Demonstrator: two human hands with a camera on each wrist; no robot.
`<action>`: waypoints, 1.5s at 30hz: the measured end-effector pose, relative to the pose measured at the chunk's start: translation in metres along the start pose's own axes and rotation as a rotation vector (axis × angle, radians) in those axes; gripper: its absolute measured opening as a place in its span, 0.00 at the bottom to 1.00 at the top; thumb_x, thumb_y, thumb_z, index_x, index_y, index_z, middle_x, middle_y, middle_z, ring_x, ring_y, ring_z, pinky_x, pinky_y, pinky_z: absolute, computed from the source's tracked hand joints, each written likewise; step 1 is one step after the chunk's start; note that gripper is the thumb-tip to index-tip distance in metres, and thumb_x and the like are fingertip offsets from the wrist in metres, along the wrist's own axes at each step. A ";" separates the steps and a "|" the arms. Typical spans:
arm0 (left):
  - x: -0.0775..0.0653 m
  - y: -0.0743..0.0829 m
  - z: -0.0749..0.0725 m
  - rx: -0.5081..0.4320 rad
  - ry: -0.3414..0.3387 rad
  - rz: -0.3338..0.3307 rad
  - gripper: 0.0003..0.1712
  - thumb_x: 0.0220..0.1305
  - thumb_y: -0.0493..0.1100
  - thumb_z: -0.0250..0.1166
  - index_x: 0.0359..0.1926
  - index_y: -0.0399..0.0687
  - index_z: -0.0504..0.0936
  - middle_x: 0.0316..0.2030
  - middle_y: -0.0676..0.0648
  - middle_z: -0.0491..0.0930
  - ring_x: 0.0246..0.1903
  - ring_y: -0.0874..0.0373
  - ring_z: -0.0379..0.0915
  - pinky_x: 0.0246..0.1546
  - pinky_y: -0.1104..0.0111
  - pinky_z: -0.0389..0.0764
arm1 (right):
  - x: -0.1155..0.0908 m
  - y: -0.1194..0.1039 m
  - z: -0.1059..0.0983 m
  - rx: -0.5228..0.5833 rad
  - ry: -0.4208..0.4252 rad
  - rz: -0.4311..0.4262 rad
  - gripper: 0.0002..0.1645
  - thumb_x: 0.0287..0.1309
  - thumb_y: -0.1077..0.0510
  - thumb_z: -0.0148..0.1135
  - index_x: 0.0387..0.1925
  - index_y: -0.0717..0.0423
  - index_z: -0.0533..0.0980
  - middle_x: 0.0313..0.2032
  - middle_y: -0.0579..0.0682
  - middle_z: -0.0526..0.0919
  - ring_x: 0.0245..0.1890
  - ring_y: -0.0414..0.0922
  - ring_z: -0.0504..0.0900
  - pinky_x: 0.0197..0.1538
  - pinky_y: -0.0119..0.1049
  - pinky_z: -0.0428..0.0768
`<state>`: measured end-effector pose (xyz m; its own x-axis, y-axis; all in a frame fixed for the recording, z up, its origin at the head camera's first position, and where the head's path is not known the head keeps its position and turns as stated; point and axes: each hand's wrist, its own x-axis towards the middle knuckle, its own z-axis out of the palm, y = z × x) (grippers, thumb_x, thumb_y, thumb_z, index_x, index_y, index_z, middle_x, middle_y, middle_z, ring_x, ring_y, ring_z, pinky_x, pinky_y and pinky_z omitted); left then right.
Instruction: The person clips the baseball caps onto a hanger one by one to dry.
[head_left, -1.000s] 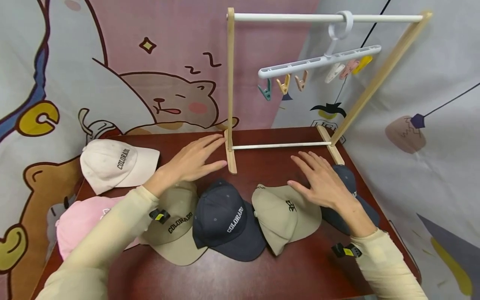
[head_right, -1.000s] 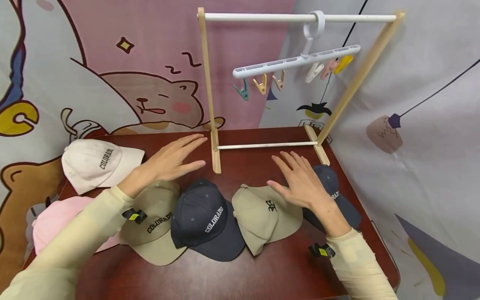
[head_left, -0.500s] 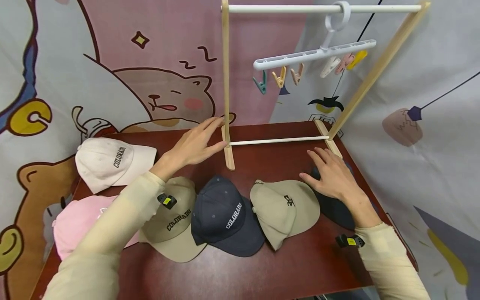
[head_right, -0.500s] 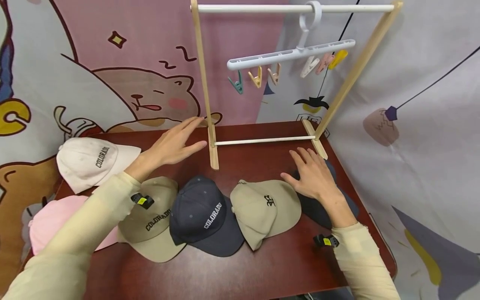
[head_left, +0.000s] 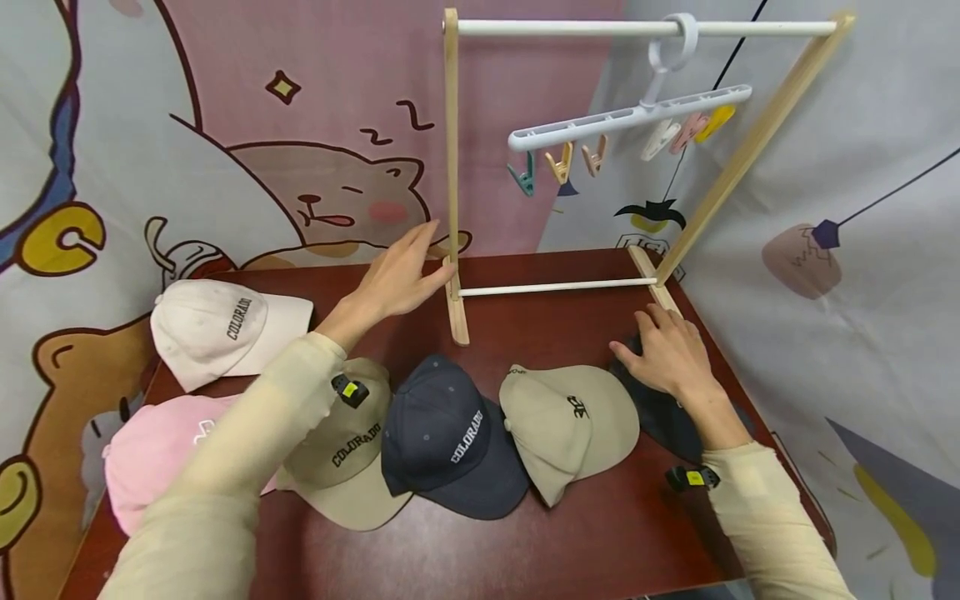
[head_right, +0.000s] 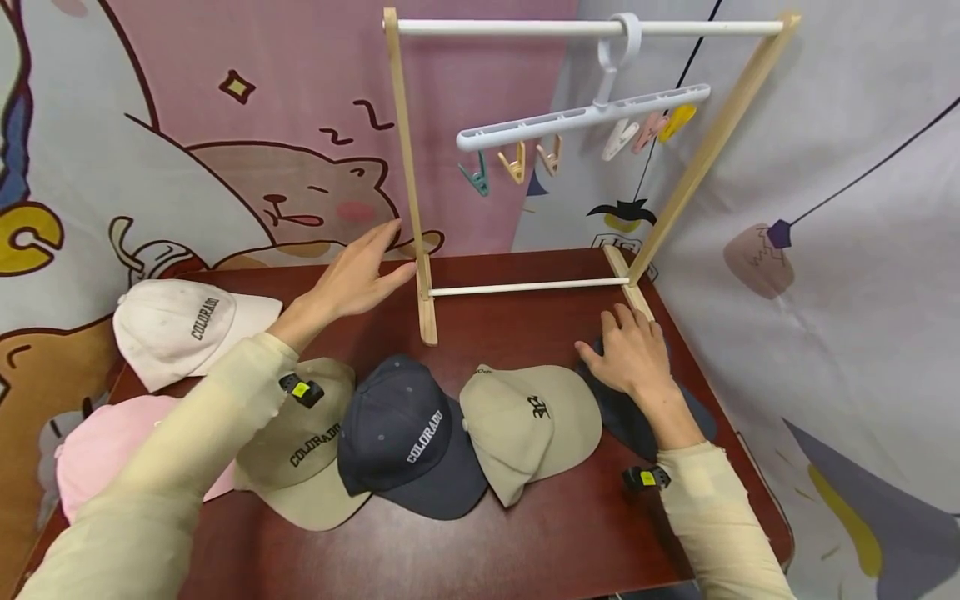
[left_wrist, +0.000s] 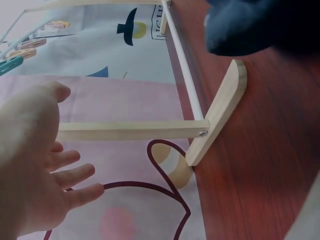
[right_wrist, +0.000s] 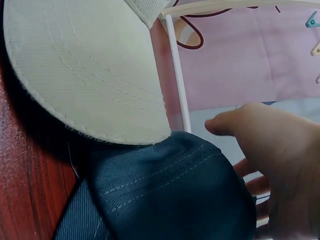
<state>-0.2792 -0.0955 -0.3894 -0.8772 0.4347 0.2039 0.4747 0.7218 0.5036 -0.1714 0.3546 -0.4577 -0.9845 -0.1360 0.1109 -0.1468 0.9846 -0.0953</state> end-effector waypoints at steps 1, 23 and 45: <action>0.002 0.000 0.000 -0.008 0.005 -0.006 0.50 0.83 0.62 0.62 0.91 0.42 0.55 0.88 0.36 0.61 0.86 0.37 0.63 0.84 0.41 0.69 | 0.001 0.000 0.000 0.001 -0.009 0.016 0.46 0.77 0.39 0.68 0.76 0.74 0.72 0.76 0.77 0.71 0.76 0.79 0.70 0.76 0.79 0.68; 0.043 0.012 0.011 -0.188 0.241 -0.097 0.30 0.82 0.58 0.65 0.74 0.47 0.80 0.65 0.42 0.90 0.65 0.46 0.89 0.68 0.45 0.85 | 0.023 -0.013 0.014 -0.074 -0.185 0.281 0.46 0.77 0.35 0.61 0.62 0.79 0.81 0.59 0.86 0.80 0.61 0.86 0.76 0.66 0.85 0.71; 0.048 0.015 0.011 -0.202 0.336 -0.102 0.21 0.82 0.51 0.70 0.63 0.42 0.86 0.54 0.41 0.93 0.55 0.44 0.92 0.63 0.48 0.86 | 0.041 -0.032 0.017 -0.182 -0.314 0.282 0.31 0.69 0.51 0.64 0.64 0.71 0.84 0.62 0.85 0.82 0.66 0.91 0.73 0.73 0.88 0.64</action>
<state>-0.3134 -0.0574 -0.3812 -0.9096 0.1418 0.3906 0.3896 0.6175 0.6833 -0.2086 0.3159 -0.4665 -0.9692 0.1410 -0.2020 0.1230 0.9874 0.0992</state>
